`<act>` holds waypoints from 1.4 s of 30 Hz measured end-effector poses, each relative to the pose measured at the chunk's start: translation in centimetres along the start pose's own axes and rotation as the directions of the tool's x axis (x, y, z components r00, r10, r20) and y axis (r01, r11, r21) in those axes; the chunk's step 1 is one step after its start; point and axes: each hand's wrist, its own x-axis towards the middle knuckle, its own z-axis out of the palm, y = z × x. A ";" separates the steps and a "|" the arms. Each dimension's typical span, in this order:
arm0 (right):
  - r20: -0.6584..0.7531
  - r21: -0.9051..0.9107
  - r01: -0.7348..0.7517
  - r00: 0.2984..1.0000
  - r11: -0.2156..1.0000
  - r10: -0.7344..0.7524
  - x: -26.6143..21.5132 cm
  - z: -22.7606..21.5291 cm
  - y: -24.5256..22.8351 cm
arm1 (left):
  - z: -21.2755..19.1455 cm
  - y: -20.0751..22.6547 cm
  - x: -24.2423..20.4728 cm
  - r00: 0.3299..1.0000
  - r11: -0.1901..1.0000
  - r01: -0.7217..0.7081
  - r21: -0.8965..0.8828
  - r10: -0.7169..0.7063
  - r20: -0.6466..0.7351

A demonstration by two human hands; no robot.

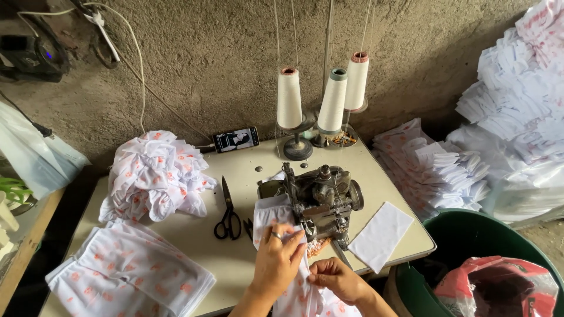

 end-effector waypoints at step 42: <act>-0.449 -0.499 -0.412 0.875 0.762 0.178 -9.2 1.2 -2.3 | -2.7 2.0 -16.3 0.536 0.533 0.841 0.091 -0.844 -0.008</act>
